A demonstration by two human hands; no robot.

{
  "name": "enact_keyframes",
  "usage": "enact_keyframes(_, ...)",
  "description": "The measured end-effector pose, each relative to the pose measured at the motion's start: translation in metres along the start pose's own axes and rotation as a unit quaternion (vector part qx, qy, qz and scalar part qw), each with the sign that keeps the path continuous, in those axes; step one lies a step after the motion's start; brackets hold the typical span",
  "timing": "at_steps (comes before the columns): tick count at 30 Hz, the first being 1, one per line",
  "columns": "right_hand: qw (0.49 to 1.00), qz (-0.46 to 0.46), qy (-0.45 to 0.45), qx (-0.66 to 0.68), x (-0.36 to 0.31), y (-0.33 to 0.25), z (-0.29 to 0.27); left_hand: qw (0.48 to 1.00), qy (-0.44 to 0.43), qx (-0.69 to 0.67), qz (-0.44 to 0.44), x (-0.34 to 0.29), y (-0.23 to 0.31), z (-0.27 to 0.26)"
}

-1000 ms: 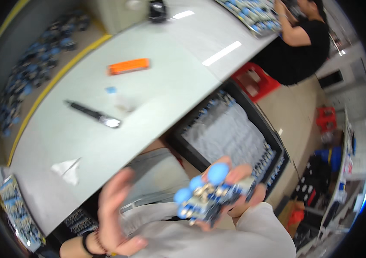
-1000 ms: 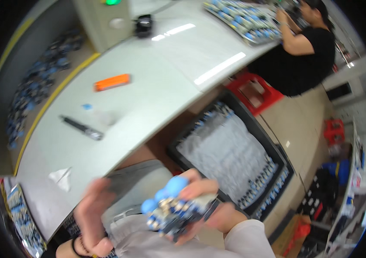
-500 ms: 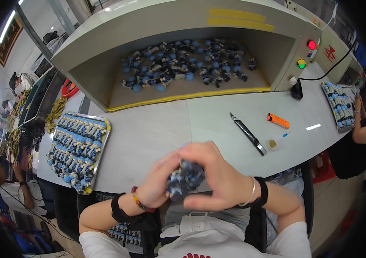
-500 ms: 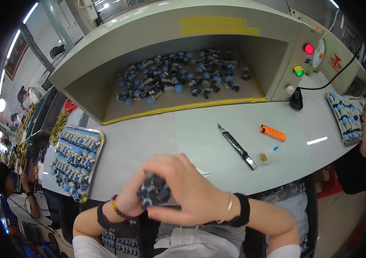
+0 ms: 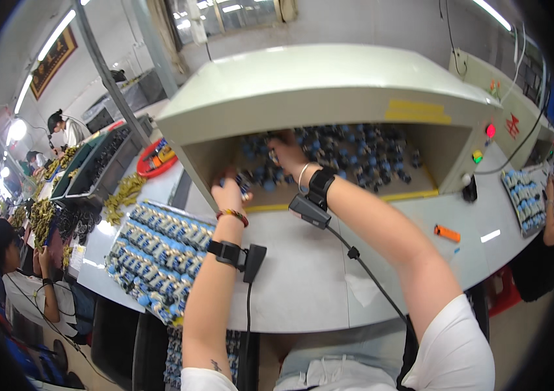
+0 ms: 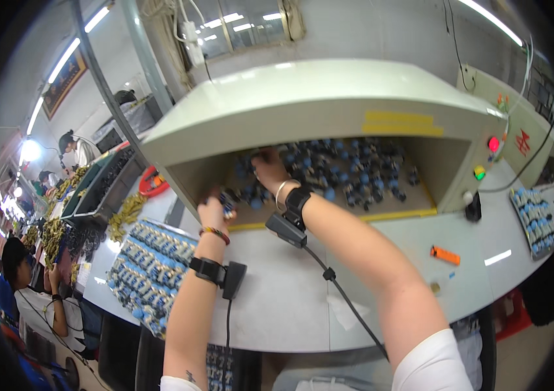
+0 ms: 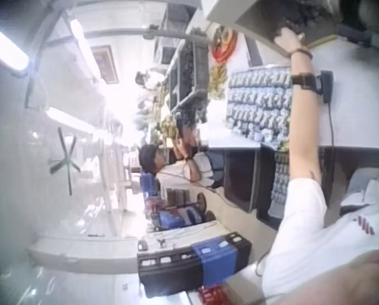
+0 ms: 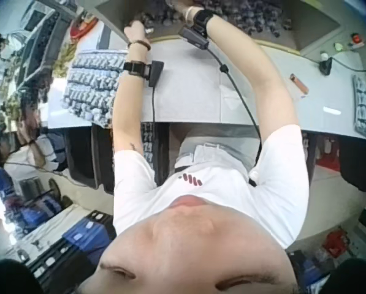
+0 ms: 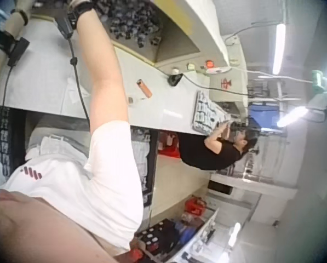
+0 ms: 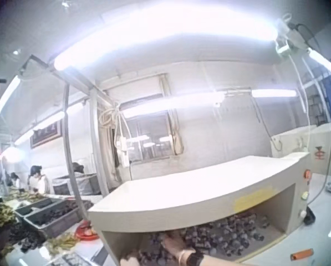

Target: Glue and assemble small plastic figurines in a factory setting.

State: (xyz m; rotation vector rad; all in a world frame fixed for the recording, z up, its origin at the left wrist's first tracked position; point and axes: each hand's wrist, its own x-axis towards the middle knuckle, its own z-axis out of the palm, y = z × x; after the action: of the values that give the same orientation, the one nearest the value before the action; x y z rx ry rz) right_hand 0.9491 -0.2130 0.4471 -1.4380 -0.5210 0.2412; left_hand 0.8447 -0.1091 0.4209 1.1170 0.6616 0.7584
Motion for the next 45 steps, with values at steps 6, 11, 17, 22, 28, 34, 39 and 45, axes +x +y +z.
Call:
enact_keyframes(6,0.982,0.036,-0.118,-0.142,0.027,-0.003,0.026,0.934,-0.029,0.299,0.192,0.025,-0.042,-0.019)
enact_keyframes(11,0.957,-0.131,-0.167,-0.197,0.063,0.042,0.044,0.877,-0.045,0.404,0.258,0.0,-0.036,-0.013)
enact_keyframes(17,0.803,-0.151,-0.227,-0.53,0.062,0.031,0.052,0.774,-0.074,0.569,0.268,-0.004,-0.024,-0.023)
enact_keyframes(22,0.808,-0.211,-0.162,-0.526,0.072,0.037,0.031,0.707,-0.104,0.631,0.302,-0.007,-0.026,-0.02)
enact_keyframes(28,0.747,-0.262,-0.06,-0.608,0.045,0.019,0.003,0.735,-0.074,0.575,0.351,-0.006,-0.024,-0.015)
enact_keyframes(34,0.739,-0.25,-0.184,-0.598,-0.054,-0.017,-0.008,0.699,-0.076,0.602,0.378,0.022,-0.046,0.004)
enact_keyframes(39,0.691,-0.347,-0.297,-0.56,-0.189,-0.066,-0.026,0.533,-0.181,0.755,0.337,0.115,-0.059,-0.001)
enact_keyframes(45,0.746,-0.267,-0.332,-0.511,-0.264,-0.111,-0.08,0.585,-0.147,0.75,0.271,0.108,-0.05,0.064)
